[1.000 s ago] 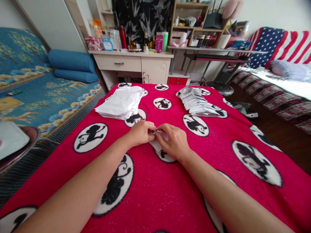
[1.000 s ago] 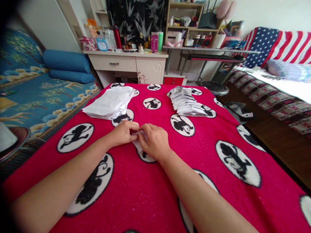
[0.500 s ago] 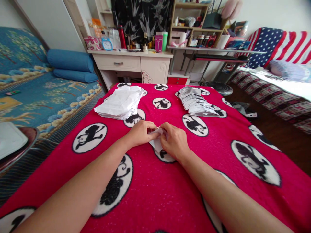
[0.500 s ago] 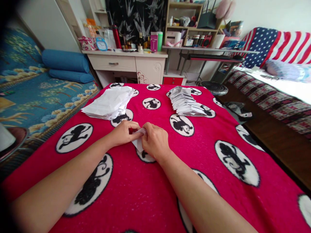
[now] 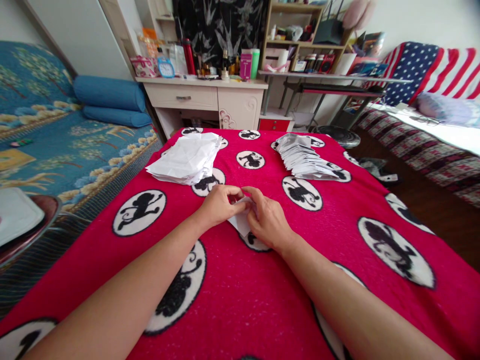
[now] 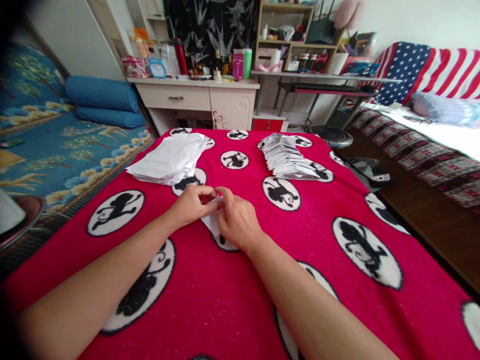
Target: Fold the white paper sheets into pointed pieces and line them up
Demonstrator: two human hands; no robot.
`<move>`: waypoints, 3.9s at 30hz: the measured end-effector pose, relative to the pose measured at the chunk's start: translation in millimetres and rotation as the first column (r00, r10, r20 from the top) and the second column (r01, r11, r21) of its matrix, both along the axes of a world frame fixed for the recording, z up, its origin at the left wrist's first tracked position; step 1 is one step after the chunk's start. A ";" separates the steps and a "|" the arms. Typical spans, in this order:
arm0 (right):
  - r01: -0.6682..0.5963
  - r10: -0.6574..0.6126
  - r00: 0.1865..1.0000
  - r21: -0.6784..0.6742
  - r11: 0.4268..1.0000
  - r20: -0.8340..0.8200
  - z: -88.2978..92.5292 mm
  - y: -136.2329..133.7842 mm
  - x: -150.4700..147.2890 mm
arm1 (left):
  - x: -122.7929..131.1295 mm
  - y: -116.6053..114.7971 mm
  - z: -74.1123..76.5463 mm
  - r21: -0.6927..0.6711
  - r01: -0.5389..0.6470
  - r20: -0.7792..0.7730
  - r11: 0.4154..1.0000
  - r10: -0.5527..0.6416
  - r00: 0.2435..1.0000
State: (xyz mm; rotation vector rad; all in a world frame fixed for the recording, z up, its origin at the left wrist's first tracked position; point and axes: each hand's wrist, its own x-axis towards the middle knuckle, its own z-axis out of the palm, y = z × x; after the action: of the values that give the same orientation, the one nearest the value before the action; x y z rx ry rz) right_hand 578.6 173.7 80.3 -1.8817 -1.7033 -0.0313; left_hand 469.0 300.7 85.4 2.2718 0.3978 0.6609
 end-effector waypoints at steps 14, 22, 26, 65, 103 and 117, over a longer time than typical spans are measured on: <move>0.016 -0.007 0.997 0.116 0.993 -0.083 2.1 -4.0 2.7 | -4.7 6.6 3.8 -0.046 0.134 -0.022 0.990 -0.135 0.991; -0.161 0.162 0.986 0.043 0.986 -0.036 8.5 -11.8 10.1 | -12.8 13.9 12.7 -0.177 0.242 -0.193 0.954 -0.275 0.942; -0.303 0.303 0.953 -0.019 0.953 0.006 12.5 -13.0 11.7 | -16.6 16.7 19.1 -0.175 0.348 -0.260 0.921 -0.385 0.886; 0.092 -0.157 0.621 -0.127 0.988 -0.768 10.5 -0.2 17.4 | -11.0 19.0 6.6 0.017 0.115 -0.335 0.993 -0.103 0.937; 0.236 0.007 0.389 0.107 0.966 -0.921 14.2 0.4 19.5 | 11.3 -25.4 4.5 -0.898 0.027 0.157 0.438 0.265 0.951; 0.329 -0.363 0.926 -0.248 0.911 -0.102 15.7 -7.0 36.3 | 3.8 9.2 -20.9 -0.172 -0.164 -0.129 0.971 0.142 0.981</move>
State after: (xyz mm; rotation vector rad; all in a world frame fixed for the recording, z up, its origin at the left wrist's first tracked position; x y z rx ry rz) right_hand 614.9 166.8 96.0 -2.2779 -1.3004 0.1643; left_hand 472.8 309.9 64.5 2.1248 0.6688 0.5461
